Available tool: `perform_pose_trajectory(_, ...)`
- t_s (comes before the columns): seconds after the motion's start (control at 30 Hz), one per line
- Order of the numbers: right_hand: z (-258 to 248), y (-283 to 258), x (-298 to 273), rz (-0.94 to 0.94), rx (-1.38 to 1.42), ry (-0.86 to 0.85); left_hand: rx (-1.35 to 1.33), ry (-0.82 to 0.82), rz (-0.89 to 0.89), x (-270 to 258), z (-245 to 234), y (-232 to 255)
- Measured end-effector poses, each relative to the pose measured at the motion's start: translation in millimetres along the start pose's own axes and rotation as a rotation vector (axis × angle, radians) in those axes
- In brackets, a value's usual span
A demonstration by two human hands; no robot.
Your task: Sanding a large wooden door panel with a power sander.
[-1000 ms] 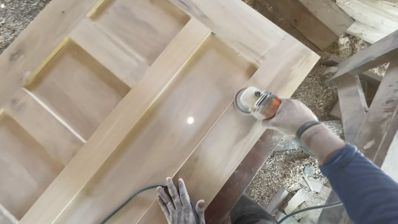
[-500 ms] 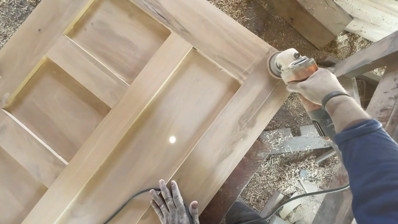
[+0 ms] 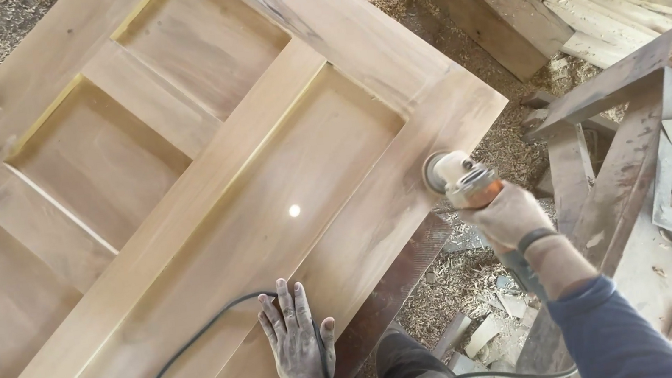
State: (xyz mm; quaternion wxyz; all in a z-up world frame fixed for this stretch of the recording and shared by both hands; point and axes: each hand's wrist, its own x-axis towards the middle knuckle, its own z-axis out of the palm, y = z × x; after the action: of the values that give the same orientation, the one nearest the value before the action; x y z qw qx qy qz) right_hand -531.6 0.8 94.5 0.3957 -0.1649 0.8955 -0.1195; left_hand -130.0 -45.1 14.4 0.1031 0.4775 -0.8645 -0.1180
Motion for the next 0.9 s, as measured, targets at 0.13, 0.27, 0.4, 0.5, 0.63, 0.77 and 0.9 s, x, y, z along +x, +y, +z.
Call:
perform_pose_trajectory(0.13, 40.2, -3.0, -44.1, -0.052, -0.034, -0.015, 0.017, 0.023, 0.062, -20.1, -10.2, -22.3)
perform_pose_trajectory(0.27, 76.1, -8.8, -87.6, -0.156, -0.115, -0.017, 0.032, 0.030, 0.029, -52.5, -20.8, -54.8)
perform_pose_trajectory(0.4, 111.4, -6.9, -120.1, -0.281, -0.135, -0.011, 0.054, 0.089, -0.029, -92.2, -37.3, -91.9)
perform_pose_trajectory(0.5, 136.5, -12.2, -152.5, -0.277, -0.212, -0.007, 0.055, 0.114, -0.095, -127.7, -48.7, -122.1)
perform_pose_trajectory(0.63, 170.5, -20.2, -196.9, -0.306, -0.251, -0.035, 0.083, 0.138, -0.214, -181.7, -62.3, -161.2)
perform_pose_trajectory(0.77, 211.5, -19.3, -222.9, -0.366, -0.275, -0.069, 0.100, 0.123, -0.332, -229.0, -74.9, -198.5)
perform_pose_trajectory(0.9, 249.7, -29.7, -263.1, -0.353, -0.361, -0.177, 0.094, 0.128, -0.438, -267.8, -84.6, -229.3)
